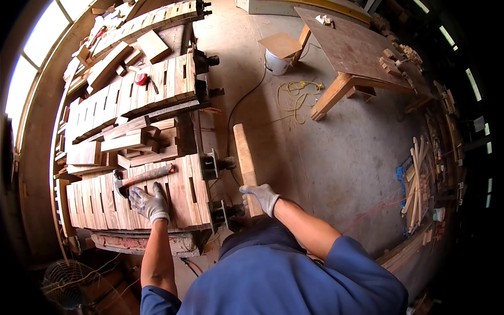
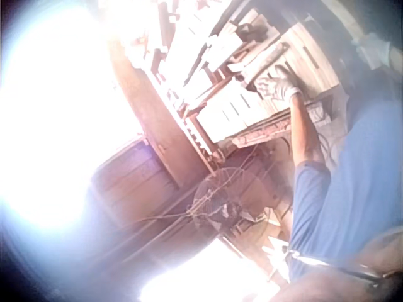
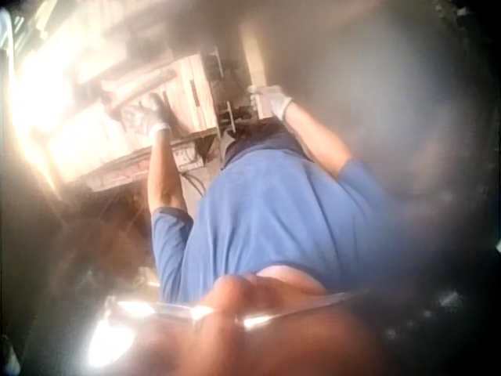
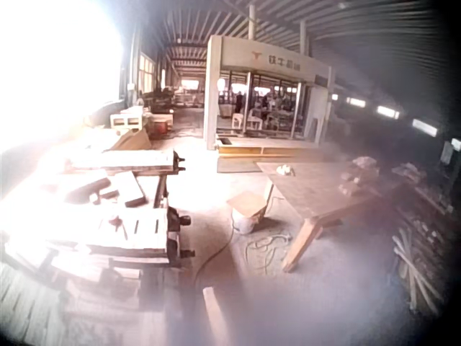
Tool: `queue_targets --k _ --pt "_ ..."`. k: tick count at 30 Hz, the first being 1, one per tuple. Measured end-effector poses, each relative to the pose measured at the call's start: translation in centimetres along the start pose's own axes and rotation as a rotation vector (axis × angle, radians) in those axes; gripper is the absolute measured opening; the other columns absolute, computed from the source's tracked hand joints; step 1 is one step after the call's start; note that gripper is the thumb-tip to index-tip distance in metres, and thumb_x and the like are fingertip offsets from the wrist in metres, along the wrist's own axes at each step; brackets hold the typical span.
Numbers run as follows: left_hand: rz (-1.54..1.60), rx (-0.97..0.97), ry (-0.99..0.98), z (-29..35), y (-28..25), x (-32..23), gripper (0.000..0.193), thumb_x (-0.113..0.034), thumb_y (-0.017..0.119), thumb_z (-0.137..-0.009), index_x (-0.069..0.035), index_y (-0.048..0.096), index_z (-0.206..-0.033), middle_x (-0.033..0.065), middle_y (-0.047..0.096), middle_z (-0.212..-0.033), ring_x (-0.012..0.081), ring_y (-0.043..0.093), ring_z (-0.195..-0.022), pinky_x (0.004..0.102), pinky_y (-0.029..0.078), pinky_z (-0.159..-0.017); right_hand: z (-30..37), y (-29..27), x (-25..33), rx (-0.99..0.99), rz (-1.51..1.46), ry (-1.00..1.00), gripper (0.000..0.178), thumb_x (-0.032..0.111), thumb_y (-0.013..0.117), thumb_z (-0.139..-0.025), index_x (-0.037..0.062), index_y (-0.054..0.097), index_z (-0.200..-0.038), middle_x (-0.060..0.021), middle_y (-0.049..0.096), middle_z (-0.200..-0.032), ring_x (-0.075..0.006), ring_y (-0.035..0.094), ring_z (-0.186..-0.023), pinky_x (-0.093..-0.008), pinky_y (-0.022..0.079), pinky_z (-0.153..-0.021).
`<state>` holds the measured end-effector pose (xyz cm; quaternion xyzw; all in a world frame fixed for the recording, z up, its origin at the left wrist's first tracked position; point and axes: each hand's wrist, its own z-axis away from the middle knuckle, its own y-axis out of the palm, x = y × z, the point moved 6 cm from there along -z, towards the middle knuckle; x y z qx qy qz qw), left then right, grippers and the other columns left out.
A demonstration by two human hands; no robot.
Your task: The person assembles wooden frames by inserting small wooden dowels into pre-cut slots on larger wooden panels. They use a hammer to tap the dowels into place and a wooden mallet to align and secure the joints. The person works on multiple frames, stacking them as they are completed.
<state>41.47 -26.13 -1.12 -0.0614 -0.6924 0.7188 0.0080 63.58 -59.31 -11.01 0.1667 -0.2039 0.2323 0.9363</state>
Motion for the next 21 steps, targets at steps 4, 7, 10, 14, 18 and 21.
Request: queue_targets --k 4,7,10,14,18,21 --pt "-0.105 -0.067 0.039 -1.3 2.6 1.2 0.102 -0.076 0.045 -0.102 0.000 0.028 -0.169 0.0213 0.027 -0.176 0.0392 0.022 -0.163 0.0546 0.013 -0.133 -0.6 1.5 0.4 0.078 -0.045 0.037 0.044 0.034 0.089 -0.088 -0.0013 0.073 -0.109 -0.0135 0.073 -0.089 -0.0258 0.073 -0.072 -0.0418 0.064 -0.066" --pt "-0.101 -0.025 0.054 -1.5 2.1 0.2 0.101 -0.074 0.047 -0.102 0.000 0.028 -0.168 0.0219 0.026 -0.176 0.0399 0.022 -0.163 0.0553 0.013 -0.132 -1.7 1.7 0.9 0.068 -0.067 0.081 0.045 0.038 0.089 -0.086 0.0031 0.073 -0.109 -0.0151 0.075 -0.087 -0.0286 0.073 -0.068 -0.0441 0.064 -0.063" --pt "-0.153 -0.106 0.062 -3.3 7.4 4.8 0.101 -0.073 0.049 -0.102 0.000 0.028 -0.168 0.0219 0.026 -0.176 0.0394 0.022 -0.164 0.0554 0.014 -0.132 -1.1 3.2 2.0 0.157 -0.057 0.145 0.045 0.040 0.087 -0.088 0.0063 0.072 -0.113 -0.0155 0.075 -0.086 -0.0302 0.074 -0.068 -0.0452 0.064 -0.062" --pt "-0.075 -0.082 0.054 -2.3 4.3 2.2 0.100 -0.070 0.052 -0.102 0.002 0.029 -0.167 0.0243 0.026 -0.175 0.0400 0.021 -0.164 0.0552 0.014 -0.132 -1.0 3.6 3.2 0.141 -0.078 0.084 0.049 0.043 0.085 -0.091 0.0008 0.071 -0.111 -0.0169 0.075 -0.088 -0.0312 0.075 -0.073 -0.0479 0.063 -0.061" --pt "-0.047 -0.042 0.062 -2.2 3.7 1.8 0.100 -0.068 0.056 -0.101 0.003 0.031 -0.166 0.0246 0.028 -0.175 0.0396 0.021 -0.164 0.0538 0.013 -0.133 -0.4 3.6 3.8 0.134 -0.012 0.127 0.051 0.045 0.084 -0.091 0.0018 0.071 -0.116 -0.0170 0.075 -0.090 -0.0299 0.075 -0.073 -0.0458 0.061 -0.060" --pt "-0.038 -0.089 0.065 -2.4 4.3 2.0 0.099 -0.067 0.057 -0.100 0.004 0.032 -0.165 0.0251 0.028 -0.174 0.0402 0.022 -0.163 0.0534 0.013 -0.133 -0.3 3.7 4.4 0.109 0.029 0.097 0.048 0.043 0.085 -0.091 0.0023 0.073 -0.114 -0.0161 0.075 -0.089 -0.0294 0.074 -0.072 -0.0450 0.060 -0.059"
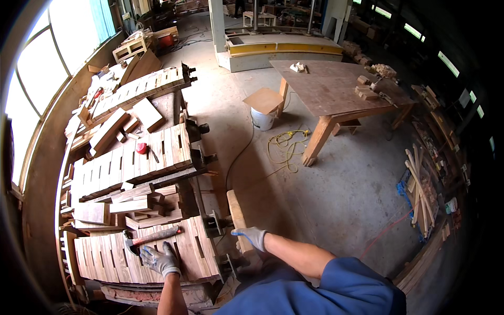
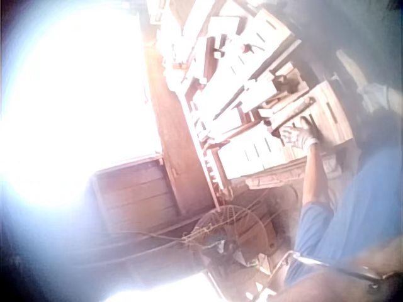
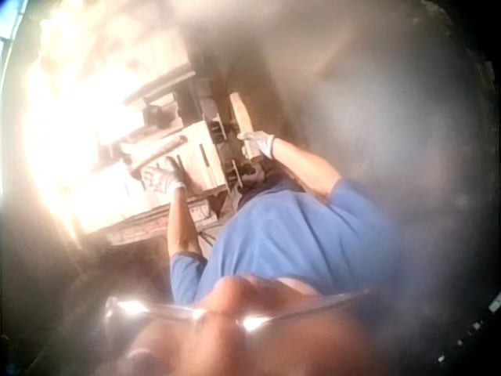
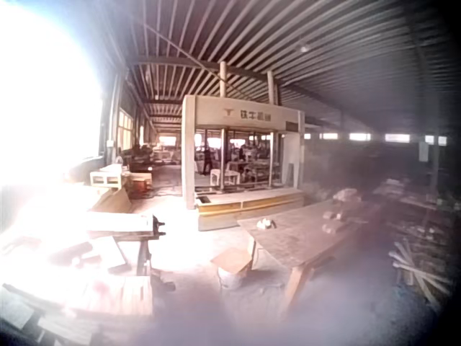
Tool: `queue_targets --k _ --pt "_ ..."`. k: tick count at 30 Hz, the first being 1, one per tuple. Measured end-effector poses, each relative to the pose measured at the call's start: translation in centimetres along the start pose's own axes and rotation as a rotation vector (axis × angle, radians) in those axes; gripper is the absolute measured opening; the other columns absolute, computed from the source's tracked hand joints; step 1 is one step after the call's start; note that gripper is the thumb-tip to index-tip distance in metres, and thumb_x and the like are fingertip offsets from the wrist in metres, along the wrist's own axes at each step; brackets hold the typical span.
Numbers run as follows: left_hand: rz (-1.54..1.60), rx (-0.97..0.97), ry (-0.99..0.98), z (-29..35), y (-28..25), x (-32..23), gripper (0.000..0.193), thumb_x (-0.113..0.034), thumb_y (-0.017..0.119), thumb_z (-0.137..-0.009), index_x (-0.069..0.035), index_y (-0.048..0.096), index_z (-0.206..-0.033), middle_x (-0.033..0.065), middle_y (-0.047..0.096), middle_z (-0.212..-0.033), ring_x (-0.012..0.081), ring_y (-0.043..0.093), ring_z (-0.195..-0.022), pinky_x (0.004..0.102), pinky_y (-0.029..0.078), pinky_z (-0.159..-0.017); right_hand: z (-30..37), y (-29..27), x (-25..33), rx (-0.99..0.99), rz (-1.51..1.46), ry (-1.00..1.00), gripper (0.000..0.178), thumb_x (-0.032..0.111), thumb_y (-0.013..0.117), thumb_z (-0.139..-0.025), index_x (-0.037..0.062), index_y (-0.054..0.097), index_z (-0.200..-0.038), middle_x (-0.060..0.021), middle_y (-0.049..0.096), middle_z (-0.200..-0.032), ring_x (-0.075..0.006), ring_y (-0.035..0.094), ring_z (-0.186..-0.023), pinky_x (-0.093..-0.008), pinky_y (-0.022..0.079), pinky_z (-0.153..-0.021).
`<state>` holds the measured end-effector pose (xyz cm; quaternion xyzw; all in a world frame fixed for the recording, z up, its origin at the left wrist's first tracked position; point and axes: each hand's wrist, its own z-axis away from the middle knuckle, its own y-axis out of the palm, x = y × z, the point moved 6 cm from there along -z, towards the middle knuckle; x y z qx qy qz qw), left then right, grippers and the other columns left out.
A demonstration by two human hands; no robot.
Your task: The person assembles wooden frames by inserting small wooden dowels into pre-cut slots on larger wooden panels. They use a hammer to tap the dowels into place and a wooden mallet to align and secure the joints. The person works on multiple frames, stacking them as they are completed.
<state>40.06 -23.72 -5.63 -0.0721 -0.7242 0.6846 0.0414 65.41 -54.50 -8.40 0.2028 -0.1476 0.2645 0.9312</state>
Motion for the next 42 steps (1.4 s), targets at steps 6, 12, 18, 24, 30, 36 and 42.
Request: queue_targets --k 6,12,18,24,30,36,42 --pt "0.005 0.001 0.010 0.0 -0.2 0.2 0.100 -0.067 0.057 -0.100 0.005 0.032 -0.165 0.0257 0.028 -0.174 0.0412 0.022 -0.163 0.0537 0.013 -0.133 1.1 1.6 -0.1 -0.084 0.075 -0.008 0.047 0.040 0.086 -0.091 0.0007 0.075 -0.114 -0.0145 0.077 -0.091 -0.0277 0.074 -0.072 -0.0441 0.061 -0.062" --pt "-0.012 0.016 0.000 0.0 -0.1 0.1 0.099 -0.067 0.056 -0.101 0.004 0.032 -0.165 0.0253 0.028 -0.174 0.0407 0.022 -0.163 0.0538 0.013 -0.133 -1.6 3.4 -1.3 0.003 -0.002 -0.081 0.047 0.040 0.086 -0.091 -0.0004 0.078 -0.113 -0.0120 0.078 -0.093 -0.0217 0.075 -0.074 -0.0373 0.061 -0.066" --pt "-0.010 0.006 0.005 0.1 -0.2 0.2 0.098 -0.067 0.056 -0.101 0.004 0.034 -0.165 0.0252 0.030 -0.173 0.0401 0.023 -0.163 0.0540 0.013 -0.133 -0.8 3.6 -1.5 -0.065 -0.012 -0.061 0.044 0.040 0.085 -0.092 -0.0001 0.080 -0.109 -0.0121 0.078 -0.095 -0.0206 0.074 -0.076 -0.0349 0.060 -0.070" --pt "-0.005 0.019 0.010 0.2 -0.3 0.1 0.099 -0.067 0.057 -0.101 0.004 0.033 -0.165 0.0249 0.029 -0.174 0.0401 0.022 -0.163 0.0545 0.013 -0.133 -1.0 3.5 -1.9 -0.120 -0.031 -0.126 0.045 0.040 0.086 -0.090 -0.0009 0.080 -0.108 -0.0133 0.078 -0.097 -0.0215 0.073 -0.074 -0.0352 0.060 -0.062" --pt "0.032 0.008 0.002 0.1 -0.5 0.2 0.099 -0.065 0.061 -0.099 0.003 0.032 -0.166 0.0274 0.029 -0.173 0.0408 0.023 -0.163 0.0552 0.014 -0.133 4.4 5.3 -0.2 -0.064 -0.061 -0.013 0.044 0.041 0.088 -0.089 0.0002 0.077 -0.102 -0.0091 0.074 -0.083 -0.0205 0.069 -0.064 -0.0361 0.057 -0.056" --pt "0.513 -0.058 0.121 1.6 0.1 0.9 0.092 -0.046 0.077 -0.095 0.001 0.036 -0.164 0.0288 0.040 -0.166 0.0449 0.034 -0.156 0.0542 0.027 -0.129 6.9 5.0 -1.8 -0.162 0.306 -0.280 0.064 0.029 0.094 -0.084 -0.0043 0.057 -0.124 -0.0098 0.068 -0.097 -0.0184 0.070 -0.074 -0.0311 0.059 -0.059" --pt "0.743 0.114 0.616 9.4 -5.7 -10.1 0.081 -0.032 0.081 -0.094 0.001 0.044 -0.158 0.0276 0.054 -0.153 0.0455 0.048 -0.145 0.0512 0.037 -0.123 7.3 4.0 -2.4 -0.455 1.012 -0.820 0.087 0.033 0.089 -0.081 -0.0001 0.047 -0.149 -0.0209 0.071 -0.111 -0.0359 0.072 -0.098 -0.0473 0.059 -0.089"
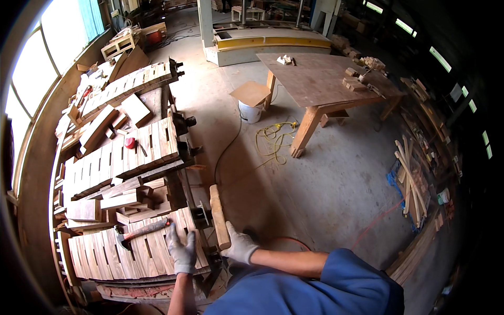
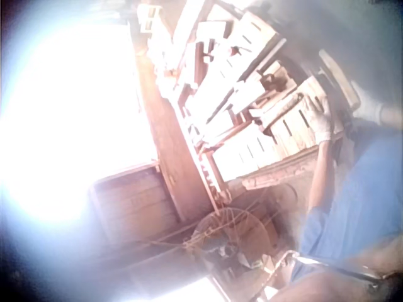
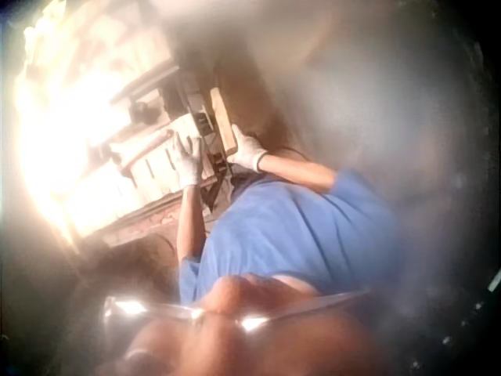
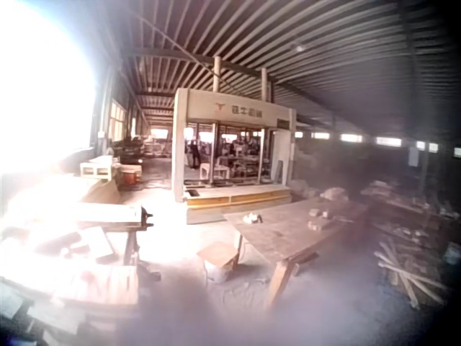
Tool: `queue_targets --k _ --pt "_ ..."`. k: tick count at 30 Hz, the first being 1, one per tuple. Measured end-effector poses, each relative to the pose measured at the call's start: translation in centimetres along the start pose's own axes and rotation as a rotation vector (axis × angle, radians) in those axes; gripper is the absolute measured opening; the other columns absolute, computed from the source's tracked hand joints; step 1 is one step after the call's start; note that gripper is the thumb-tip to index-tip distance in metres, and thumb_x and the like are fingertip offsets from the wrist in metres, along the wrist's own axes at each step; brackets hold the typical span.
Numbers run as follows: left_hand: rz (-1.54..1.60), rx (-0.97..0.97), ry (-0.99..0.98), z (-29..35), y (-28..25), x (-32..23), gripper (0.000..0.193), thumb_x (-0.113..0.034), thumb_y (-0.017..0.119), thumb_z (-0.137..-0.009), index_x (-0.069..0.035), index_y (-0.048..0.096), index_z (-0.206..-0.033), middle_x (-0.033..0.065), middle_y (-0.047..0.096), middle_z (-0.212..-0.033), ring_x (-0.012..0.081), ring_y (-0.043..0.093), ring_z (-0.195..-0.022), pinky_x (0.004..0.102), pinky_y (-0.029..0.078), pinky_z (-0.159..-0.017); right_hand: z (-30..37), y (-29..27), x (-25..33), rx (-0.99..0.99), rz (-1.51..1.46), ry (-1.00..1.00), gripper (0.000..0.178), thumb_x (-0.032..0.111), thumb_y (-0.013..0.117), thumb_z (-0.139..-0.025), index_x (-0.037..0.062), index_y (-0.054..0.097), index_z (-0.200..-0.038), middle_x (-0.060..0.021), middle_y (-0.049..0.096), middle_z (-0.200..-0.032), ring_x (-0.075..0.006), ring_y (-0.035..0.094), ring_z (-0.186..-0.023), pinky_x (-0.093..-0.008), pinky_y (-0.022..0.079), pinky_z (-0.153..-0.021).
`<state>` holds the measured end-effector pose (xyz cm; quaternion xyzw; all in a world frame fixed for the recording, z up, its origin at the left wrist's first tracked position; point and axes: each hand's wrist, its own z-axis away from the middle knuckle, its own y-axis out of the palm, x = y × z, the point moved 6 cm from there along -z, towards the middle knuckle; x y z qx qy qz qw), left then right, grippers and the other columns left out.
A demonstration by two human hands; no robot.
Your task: The person assembles wooden frames by inserting small wooden dowels into pre-cut slots on larger wooden panels. They use a hammer to tap the dowels into place and a wooden mallet to align and secure the joints. The person works on multiple frames, stacking them as they are completed.
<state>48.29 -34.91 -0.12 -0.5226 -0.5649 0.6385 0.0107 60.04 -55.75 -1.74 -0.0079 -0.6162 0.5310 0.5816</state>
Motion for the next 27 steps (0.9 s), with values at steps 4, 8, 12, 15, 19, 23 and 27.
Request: queue_targets --k 4,8,12,15,19,23,27 --pt "-0.098 0.172 0.022 -0.4 5.3 -1.2 0.091 -0.034 0.085 -0.087 0.004 0.044 -0.157 0.0273 0.052 -0.155 0.0458 0.041 -0.149 0.0521 0.033 -0.126 -0.1 -0.9 1.5 0.067 0.305 -0.252 0.075 0.033 0.086 -0.078 0.0046 0.059 -0.142 -0.0197 0.067 -0.127 -0.0387 0.068 -0.111 -0.0494 0.055 -0.099" --pt "-0.191 0.188 0.005 -1.2 6.2 -1.5 0.084 -0.030 0.082 -0.087 0.004 0.047 -0.155 0.0281 0.050 -0.157 0.0469 0.038 -0.151 0.0520 0.031 -0.128 0.8 -1.9 3.4 -0.225 0.346 -0.725 0.052 0.029 0.077 -0.083 0.0071 0.068 -0.130 -0.0158 0.062 -0.136 -0.0353 0.060 -0.127 -0.0495 0.048 -0.111" --pt "-0.153 0.217 -0.121 -3.0 5.6 -2.7 0.075 -0.026 0.079 -0.089 0.002 0.053 -0.153 0.0279 0.045 -0.161 0.0462 0.035 -0.153 0.0522 0.030 -0.129 0.6 0.6 3.3 -0.265 0.365 -0.791 0.022 0.020 0.064 -0.094 0.0084 0.070 -0.112 -0.0151 0.062 -0.131 -0.0368 0.058 -0.125 -0.0519 0.047 -0.109" --pt "-0.168 0.167 -0.131 -3.6 6.7 -1.3 0.072 -0.027 0.077 -0.088 -0.001 0.055 -0.152 0.0280 0.042 -0.164 0.0464 0.031 -0.156 0.0527 0.027 -0.130 -0.6 1.3 2.9 -0.291 0.352 -0.783 0.018 0.020 0.065 -0.093 0.0085 0.071 -0.106 -0.0148 0.063 -0.128 -0.0375 0.057 -0.126 -0.0527 0.047 -0.111" --pt "-0.201 0.160 -0.067 -3.0 7.7 0.1 0.076 -0.030 0.073 -0.085 -0.003 0.053 -0.154 0.0283 0.038 -0.167 0.0470 0.025 -0.160 0.0537 0.023 -0.131 -0.7 1.0 3.3 -0.324 0.336 -0.783 0.013 0.019 0.067 -0.093 0.0084 0.071 -0.100 -0.0150 0.065 -0.126 -0.0383 0.059 -0.124 -0.0530 0.048 -0.110" --pt "-0.185 0.233 -0.038 -3.4 7.6 0.4 0.081 -0.032 0.073 -0.085 -0.006 0.050 -0.158 0.0269 0.034 -0.170 0.0464 0.022 -0.161 0.0562 0.019 -0.132 -1.2 0.6 3.9 -0.346 0.264 -0.776 0.008 0.014 0.069 -0.089 0.0087 0.070 -0.096 -0.0139 0.067 -0.119 -0.0370 0.063 -0.115 -0.0513 0.051 -0.103" --pt "-0.231 0.256 -0.033 -3.1 8.4 1.3 0.083 -0.030 0.076 -0.086 -0.007 0.048 -0.160 0.0260 0.030 -0.173 0.0463 0.017 -0.163 0.0567 0.016 -0.133 -4.2 -0.6 5.2 -0.214 0.051 -0.700 0.009 0.004 0.068 -0.082 0.0088 0.067 -0.090 -0.0127 0.068 -0.105 -0.0350 0.065 -0.102 -0.0476 0.053 -0.089"
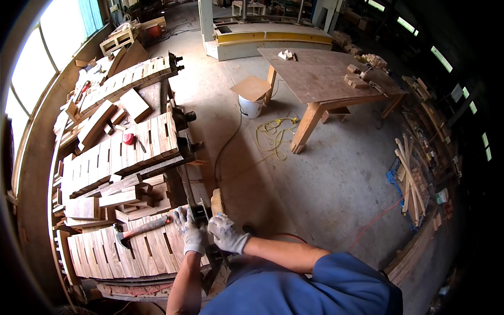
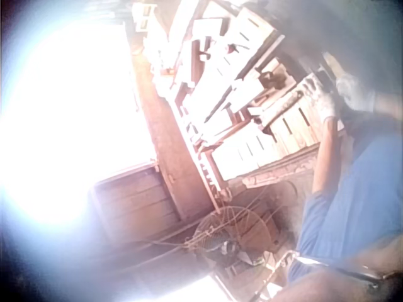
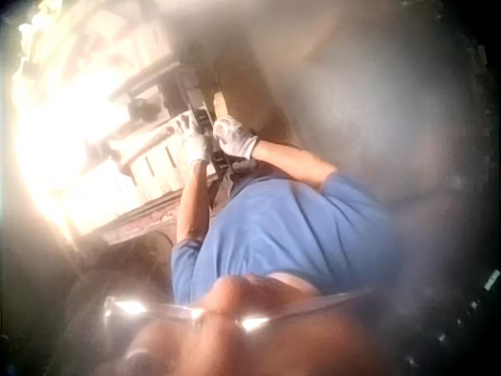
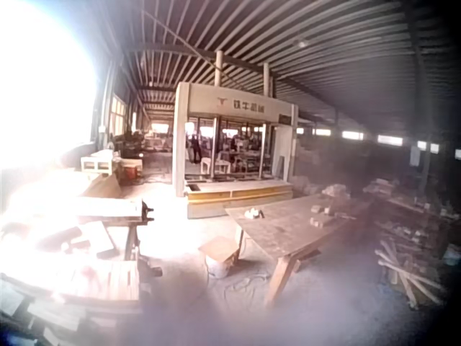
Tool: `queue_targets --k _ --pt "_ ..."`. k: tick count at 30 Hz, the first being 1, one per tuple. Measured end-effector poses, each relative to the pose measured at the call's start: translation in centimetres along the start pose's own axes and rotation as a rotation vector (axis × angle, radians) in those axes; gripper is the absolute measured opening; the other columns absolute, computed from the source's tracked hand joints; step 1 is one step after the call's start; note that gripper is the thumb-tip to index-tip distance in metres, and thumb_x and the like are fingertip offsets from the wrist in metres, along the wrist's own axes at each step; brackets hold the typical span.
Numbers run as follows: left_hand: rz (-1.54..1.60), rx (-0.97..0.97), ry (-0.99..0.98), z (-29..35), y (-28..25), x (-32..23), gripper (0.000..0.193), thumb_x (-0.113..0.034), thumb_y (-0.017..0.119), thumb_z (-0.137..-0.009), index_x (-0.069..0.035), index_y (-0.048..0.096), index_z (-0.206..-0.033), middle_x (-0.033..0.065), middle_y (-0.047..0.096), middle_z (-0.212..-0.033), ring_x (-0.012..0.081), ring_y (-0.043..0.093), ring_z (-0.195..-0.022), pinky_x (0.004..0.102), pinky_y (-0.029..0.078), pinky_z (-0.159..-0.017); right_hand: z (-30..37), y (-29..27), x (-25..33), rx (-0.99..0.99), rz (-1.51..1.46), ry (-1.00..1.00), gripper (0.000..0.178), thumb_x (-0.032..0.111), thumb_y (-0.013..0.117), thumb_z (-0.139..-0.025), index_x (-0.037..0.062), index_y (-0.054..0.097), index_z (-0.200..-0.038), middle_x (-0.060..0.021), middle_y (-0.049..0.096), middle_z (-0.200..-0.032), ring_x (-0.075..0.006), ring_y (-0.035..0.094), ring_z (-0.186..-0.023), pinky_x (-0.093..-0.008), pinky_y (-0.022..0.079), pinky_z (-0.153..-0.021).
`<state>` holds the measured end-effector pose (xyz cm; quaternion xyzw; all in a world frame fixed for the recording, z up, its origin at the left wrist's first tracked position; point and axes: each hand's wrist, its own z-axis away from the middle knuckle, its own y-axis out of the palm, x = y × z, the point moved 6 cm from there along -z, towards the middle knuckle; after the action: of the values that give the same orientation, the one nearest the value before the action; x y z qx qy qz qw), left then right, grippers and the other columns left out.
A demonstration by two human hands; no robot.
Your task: The person assembles wooden frames by inserting small wooden dowels into pre-cut slots on larger wooden panels. They use a hammer to tap the dowels into place and a wooden mallet to align and secure the joints. The person works on multiple frames, stacking them as they are completed.
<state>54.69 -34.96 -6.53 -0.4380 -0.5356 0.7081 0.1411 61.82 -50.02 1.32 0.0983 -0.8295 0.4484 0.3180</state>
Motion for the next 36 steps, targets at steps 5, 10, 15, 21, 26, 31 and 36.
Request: queue_targets --k 5,10,15,21,26,31,36 --pt "0.065 -0.007 -0.032 0.0 0.1 -0.6 0.079 -0.022 0.075 -0.090 -0.009 0.045 -0.162 0.0272 0.024 -0.174 0.0465 0.013 -0.164 0.0554 0.010 -0.134 -5.8 -1.5 -2.3 0.013 -0.071 0.098 0.011 0.003 0.069 -0.074 0.0107 0.067 -0.082 -0.0115 0.068 -0.087 -0.0363 0.067 -0.086 -0.0470 0.053 -0.078" --pt "0.056 0.005 -0.010 -0.1 -0.3 -0.8 0.078 -0.019 0.073 -0.091 -0.008 0.044 -0.162 0.0277 0.024 -0.174 0.0459 0.013 -0.164 0.0549 0.009 -0.134 -11.2 -2.2 -4.6 0.055 -0.158 0.145 0.011 0.013 0.071 -0.072 0.0083 0.066 -0.081 -0.0160 0.068 -0.084 -0.0372 0.069 -0.082 -0.0468 0.056 -0.076" --pt "0.059 -0.001 -0.012 -0.2 -0.3 -0.5 0.080 -0.016 0.072 -0.088 -0.007 0.043 -0.163 0.0269 0.025 -0.174 0.0448 0.014 -0.164 0.0545 0.008 -0.134 -13.7 -2.0 -5.6 -0.011 0.073 0.082 0.012 0.015 0.071 -0.078 0.0093 0.067 -0.088 -0.0140 0.068 -0.091 -0.0357 0.068 -0.092 -0.0469 0.055 -0.083" --pt "0.057 -0.063 0.024 -0.4 -0.3 0.0 0.070 -0.038 0.068 -0.093 -0.006 0.053 -0.153 0.0323 0.030 -0.170 0.0515 0.017 -0.162 0.0589 0.015 -0.133 -13.9 1.8 -2.8 0.068 0.808 0.024 0.014 0.023 0.058 -0.095 0.0174 0.071 -0.093 -0.0057 0.070 -0.096 -0.0239 0.066 -0.096 -0.0421 0.050 -0.082" --pt "0.190 0.025 -0.042 -1.8 -4.6 -3.3 0.072 -0.030 0.073 -0.086 0.001 0.055 -0.148 0.0290 0.050 -0.157 0.0464 0.038 -0.151 0.0518 0.032 -0.127 -13.4 1.8 -4.8 0.081 0.648 0.153 0.025 0.034 0.060 -0.099 0.0143 0.074 -0.095 -0.0084 0.073 -0.097 -0.0275 0.069 -0.094 -0.0458 0.053 -0.081" --pt "0.100 -0.049 0.076 -5.1 -4.3 -3.3 0.068 -0.036 0.064 -0.095 0.004 0.055 -0.150 0.0227 0.055 -0.155 0.0401 0.042 -0.151 0.0453 0.034 -0.126 -14.0 0.9 -3.7 0.080 0.500 0.280 0.044 0.051 0.059 -0.102 0.0108 0.076 -0.097 -0.0124 0.076 -0.100 -0.0313 0.071 -0.099 -0.0491 0.055 -0.084" --pt "-0.072 0.019 0.126 -6.6 -1.4 -2.4 0.057 -0.031 0.070 -0.094 -0.003 0.060 -0.143 0.0205 0.064 -0.143 0.0385 0.055 -0.139 0.0486 0.036 -0.122 -13.8 1.7 -4.7 0.035 0.420 0.248 0.043 0.050 0.060 -0.101 0.0108 0.076 -0.096 -0.0135 0.076 -0.099 -0.0321 0.071 -0.098 -0.0498 0.055 -0.084"
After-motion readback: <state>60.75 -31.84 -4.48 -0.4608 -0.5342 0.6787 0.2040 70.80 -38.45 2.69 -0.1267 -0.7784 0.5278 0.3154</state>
